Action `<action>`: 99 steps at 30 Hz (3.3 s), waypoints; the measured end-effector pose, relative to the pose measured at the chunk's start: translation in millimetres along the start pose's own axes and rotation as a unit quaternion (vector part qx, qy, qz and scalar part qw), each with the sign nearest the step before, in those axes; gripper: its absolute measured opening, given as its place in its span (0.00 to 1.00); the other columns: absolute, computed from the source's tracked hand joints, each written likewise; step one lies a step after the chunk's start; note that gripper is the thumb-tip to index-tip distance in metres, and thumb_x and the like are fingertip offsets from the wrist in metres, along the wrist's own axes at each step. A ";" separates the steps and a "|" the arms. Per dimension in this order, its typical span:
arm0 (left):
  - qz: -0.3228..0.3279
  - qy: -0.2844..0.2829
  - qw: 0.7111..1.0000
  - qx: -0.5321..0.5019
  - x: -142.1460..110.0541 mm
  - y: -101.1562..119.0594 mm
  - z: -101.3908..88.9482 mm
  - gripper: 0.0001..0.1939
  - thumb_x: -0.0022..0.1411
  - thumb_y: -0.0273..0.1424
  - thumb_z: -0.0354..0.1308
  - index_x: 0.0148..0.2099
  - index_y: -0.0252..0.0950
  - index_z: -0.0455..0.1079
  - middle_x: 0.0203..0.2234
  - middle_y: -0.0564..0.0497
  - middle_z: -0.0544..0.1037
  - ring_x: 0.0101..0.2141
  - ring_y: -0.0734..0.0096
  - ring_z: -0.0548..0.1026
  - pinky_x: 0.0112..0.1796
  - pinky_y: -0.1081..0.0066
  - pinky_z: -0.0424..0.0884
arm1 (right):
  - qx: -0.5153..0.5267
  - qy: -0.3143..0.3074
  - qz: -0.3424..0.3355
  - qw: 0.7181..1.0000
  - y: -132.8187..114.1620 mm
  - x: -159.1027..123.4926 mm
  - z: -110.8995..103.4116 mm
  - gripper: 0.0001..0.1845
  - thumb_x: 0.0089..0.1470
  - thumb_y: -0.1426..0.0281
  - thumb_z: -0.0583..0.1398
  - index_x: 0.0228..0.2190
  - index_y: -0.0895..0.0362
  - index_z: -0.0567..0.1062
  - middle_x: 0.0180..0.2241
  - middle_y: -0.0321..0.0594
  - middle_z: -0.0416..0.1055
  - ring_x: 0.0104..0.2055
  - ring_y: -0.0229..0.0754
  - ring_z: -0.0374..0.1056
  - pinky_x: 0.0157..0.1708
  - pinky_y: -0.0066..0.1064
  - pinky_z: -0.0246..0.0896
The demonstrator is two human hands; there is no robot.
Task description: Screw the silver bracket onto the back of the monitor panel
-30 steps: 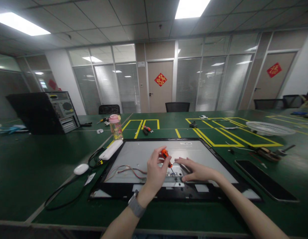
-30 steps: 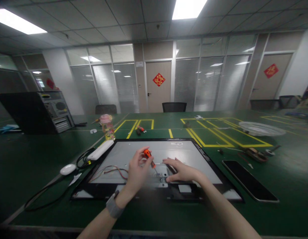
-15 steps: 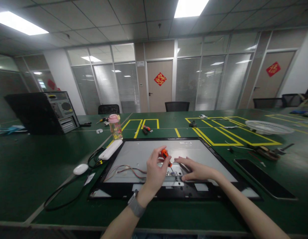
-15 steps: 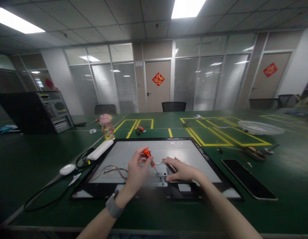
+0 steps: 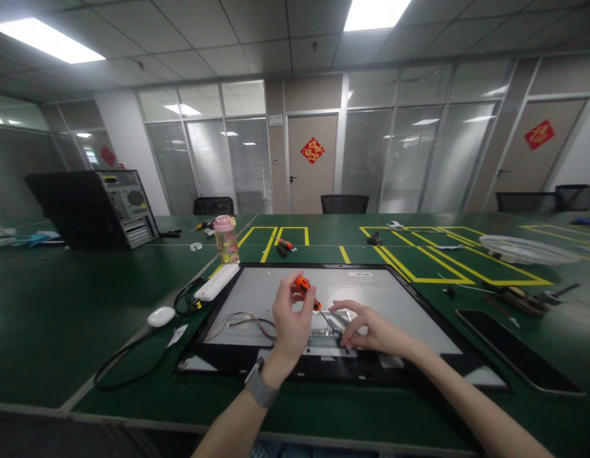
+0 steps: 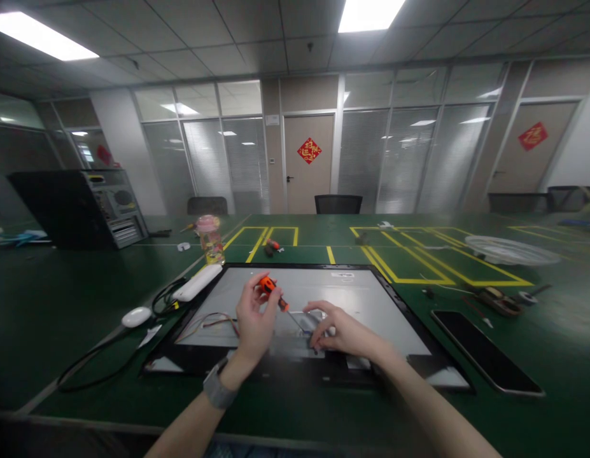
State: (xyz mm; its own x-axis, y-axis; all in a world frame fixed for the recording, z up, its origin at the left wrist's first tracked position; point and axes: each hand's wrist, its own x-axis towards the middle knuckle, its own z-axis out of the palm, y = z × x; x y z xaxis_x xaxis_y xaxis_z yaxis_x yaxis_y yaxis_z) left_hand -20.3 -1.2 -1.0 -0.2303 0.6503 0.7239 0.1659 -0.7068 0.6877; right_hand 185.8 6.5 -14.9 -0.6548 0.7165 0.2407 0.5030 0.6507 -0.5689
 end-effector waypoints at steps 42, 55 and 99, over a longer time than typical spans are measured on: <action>-0.003 -0.051 0.998 0.020 -6.3 -3.5 4.1 0.15 0.59 0.31 0.59 0.49 0.37 0.68 0.35 0.49 0.75 0.33 0.73 0.75 0.30 0.76 0.75 | -0.161 0.036 -0.042 0.985 -5.5 -10.5 10.5 0.08 0.53 0.74 0.62 0.32 0.50 0.80 0.52 0.41 0.66 0.55 0.50 0.61 0.53 0.41 0.61; 0.020 -0.097 0.994 0.041 -11.9 -4.0 7.7 0.16 0.59 0.30 0.59 0.50 0.39 0.68 0.37 0.50 0.75 0.34 0.73 0.75 0.29 0.77 0.76 | -0.081 0.057 -0.006 0.995 -7.7 -9.9 9.3 0.10 0.48 0.77 0.62 0.34 0.53 0.71 0.50 0.40 0.65 0.53 0.46 0.61 0.53 0.38 0.59; 0.050 -0.155 0.985 0.056 -2.3 5.7 0.5 0.16 0.63 0.27 0.52 0.52 0.39 0.68 0.37 0.49 0.70 0.37 0.70 0.72 0.37 0.71 0.71 | -0.061 0.008 0.089 0.994 18.5 -13.9 -2.0 0.34 0.48 0.59 0.64 0.56 0.50 0.64 0.53 0.44 0.65 0.53 0.51 0.63 0.53 0.41 0.57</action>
State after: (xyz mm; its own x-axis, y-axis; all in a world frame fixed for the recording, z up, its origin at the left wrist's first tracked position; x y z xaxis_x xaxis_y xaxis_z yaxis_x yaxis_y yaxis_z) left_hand -18.4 -6.6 1.3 0.0938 0.6444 0.7589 0.2817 -0.7483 0.6006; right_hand 205.3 9.1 -27.2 -0.5403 0.8265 0.1580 0.6751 0.5378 -0.5050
